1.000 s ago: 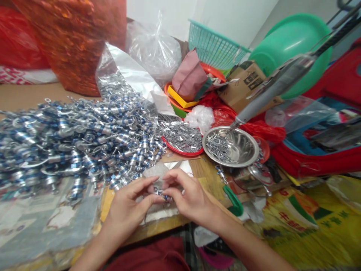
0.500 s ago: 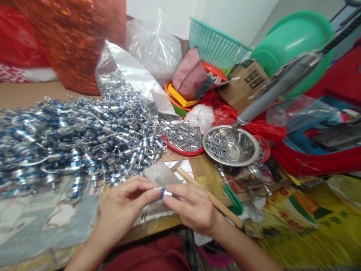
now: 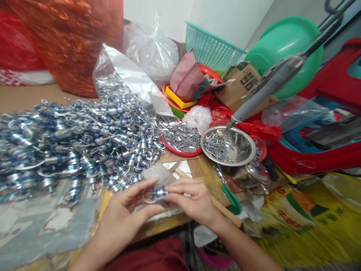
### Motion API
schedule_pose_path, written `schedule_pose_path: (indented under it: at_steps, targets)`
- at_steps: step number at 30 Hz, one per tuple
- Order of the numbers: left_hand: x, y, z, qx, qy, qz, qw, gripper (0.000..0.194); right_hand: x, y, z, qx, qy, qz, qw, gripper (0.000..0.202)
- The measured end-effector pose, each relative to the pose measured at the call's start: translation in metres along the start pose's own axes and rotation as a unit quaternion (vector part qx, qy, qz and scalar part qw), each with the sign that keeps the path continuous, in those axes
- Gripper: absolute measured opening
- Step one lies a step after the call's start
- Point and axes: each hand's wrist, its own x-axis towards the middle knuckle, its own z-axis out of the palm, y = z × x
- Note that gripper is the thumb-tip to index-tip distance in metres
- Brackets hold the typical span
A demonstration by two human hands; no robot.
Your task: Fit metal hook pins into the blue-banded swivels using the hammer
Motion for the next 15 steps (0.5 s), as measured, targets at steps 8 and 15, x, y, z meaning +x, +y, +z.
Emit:
schedule_pose_path:
  at_steps: [8, 15]
  targets:
    - [0.002, -0.002, 0.001, -0.13, -0.042, -0.08, 0.987, 0.057, 0.068, 0.048, -0.038, -0.395, -0.036, 0.09, 0.913, 0.025]
    - [0.002, 0.002, 0.0, -0.128, -0.097, -0.11, 0.981, 0.059, 0.12, 0.107, -0.044, -0.489, -0.095, 0.14, 0.856, 0.025]
